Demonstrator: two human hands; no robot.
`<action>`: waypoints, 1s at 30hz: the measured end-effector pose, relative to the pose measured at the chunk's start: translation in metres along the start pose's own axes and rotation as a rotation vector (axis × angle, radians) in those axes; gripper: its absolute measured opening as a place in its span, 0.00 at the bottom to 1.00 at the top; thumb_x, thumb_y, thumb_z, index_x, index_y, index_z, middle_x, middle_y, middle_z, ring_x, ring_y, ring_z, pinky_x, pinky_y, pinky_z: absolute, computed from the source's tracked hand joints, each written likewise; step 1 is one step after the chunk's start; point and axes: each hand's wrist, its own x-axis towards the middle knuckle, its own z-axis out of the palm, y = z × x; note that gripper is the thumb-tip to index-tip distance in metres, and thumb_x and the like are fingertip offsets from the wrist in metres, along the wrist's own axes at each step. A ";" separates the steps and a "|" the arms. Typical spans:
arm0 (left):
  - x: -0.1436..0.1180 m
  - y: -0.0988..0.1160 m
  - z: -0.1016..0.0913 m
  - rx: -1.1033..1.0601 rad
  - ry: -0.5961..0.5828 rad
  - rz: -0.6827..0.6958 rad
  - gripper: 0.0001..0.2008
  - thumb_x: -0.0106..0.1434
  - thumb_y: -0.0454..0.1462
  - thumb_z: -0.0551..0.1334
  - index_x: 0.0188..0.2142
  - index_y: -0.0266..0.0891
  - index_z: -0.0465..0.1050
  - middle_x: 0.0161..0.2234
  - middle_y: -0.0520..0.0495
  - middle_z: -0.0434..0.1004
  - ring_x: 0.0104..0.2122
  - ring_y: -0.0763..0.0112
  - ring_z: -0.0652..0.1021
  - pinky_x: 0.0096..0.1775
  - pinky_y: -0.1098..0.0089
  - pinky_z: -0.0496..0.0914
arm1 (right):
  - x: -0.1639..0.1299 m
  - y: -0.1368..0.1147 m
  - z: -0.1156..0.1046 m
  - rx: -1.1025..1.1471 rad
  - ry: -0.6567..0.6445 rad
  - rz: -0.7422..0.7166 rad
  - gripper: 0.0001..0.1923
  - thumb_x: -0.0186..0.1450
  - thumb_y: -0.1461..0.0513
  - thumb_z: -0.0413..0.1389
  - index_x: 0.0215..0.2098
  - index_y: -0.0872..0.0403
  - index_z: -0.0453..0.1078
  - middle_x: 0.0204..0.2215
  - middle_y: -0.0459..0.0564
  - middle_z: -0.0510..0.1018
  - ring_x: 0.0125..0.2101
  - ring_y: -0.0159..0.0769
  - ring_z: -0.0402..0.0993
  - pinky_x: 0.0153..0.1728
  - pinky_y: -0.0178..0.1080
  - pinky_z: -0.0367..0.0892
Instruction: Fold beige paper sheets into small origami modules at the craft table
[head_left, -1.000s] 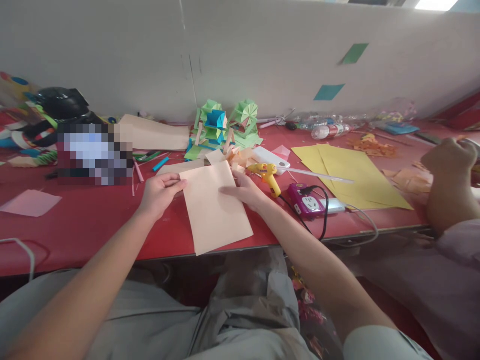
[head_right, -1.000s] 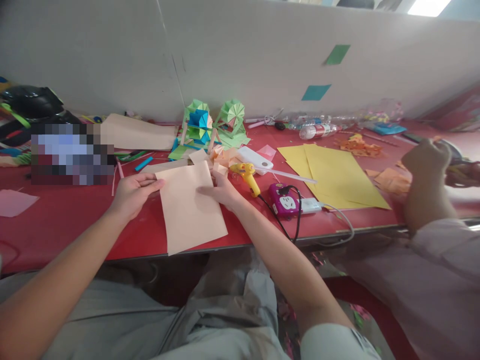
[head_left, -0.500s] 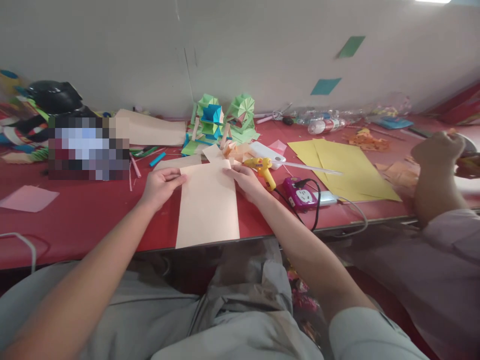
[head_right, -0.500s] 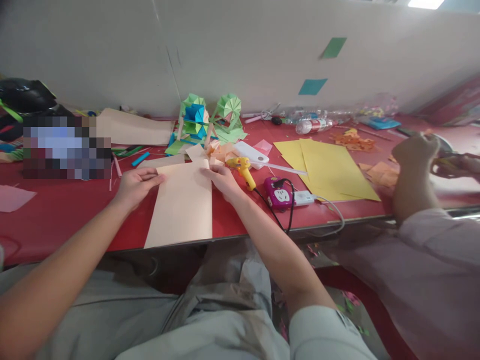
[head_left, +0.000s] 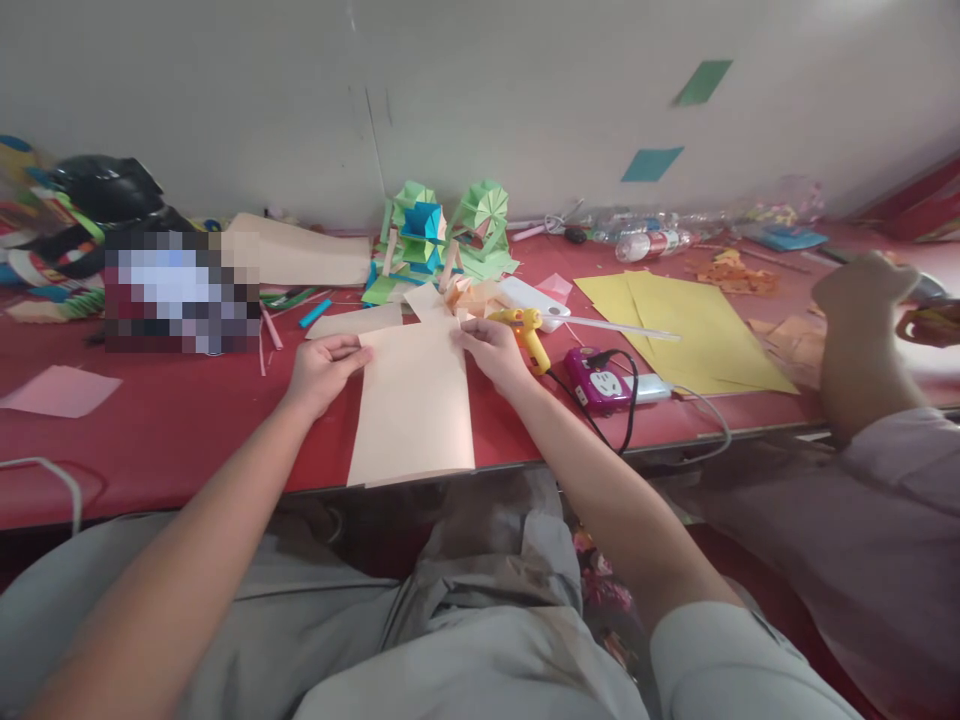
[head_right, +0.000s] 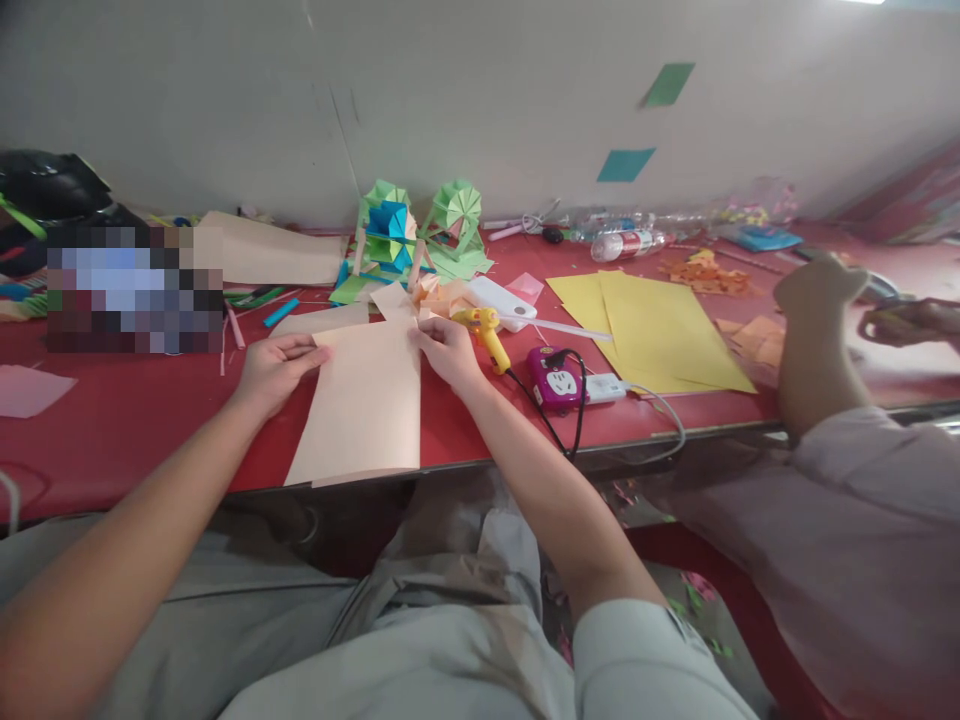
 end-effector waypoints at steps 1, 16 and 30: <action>0.000 -0.001 0.000 0.002 0.003 0.001 0.23 0.39 0.45 0.79 0.33 0.38 0.80 0.34 0.43 0.84 0.39 0.57 0.83 0.44 0.63 0.77 | 0.000 0.000 0.000 -0.016 0.012 0.009 0.19 0.53 0.46 0.66 0.28 0.52 0.72 0.24 0.44 0.76 0.29 0.35 0.73 0.34 0.38 0.70; 0.000 -0.003 -0.002 -0.040 -0.043 -0.026 0.23 0.39 0.45 0.79 0.34 0.37 0.80 0.34 0.44 0.84 0.38 0.58 0.83 0.44 0.64 0.76 | 0.002 0.005 0.000 -0.102 0.112 -0.080 0.17 0.58 0.47 0.62 0.28 0.53 0.75 0.25 0.46 0.76 0.30 0.36 0.73 0.33 0.38 0.71; 0.001 -0.004 -0.002 -0.057 -0.016 -0.022 0.24 0.37 0.44 0.80 0.33 0.37 0.79 0.33 0.45 0.84 0.35 0.61 0.82 0.44 0.65 0.75 | 0.000 0.000 0.002 -0.033 0.065 -0.010 0.12 0.58 0.52 0.61 0.28 0.53 0.74 0.25 0.45 0.76 0.28 0.34 0.72 0.32 0.37 0.69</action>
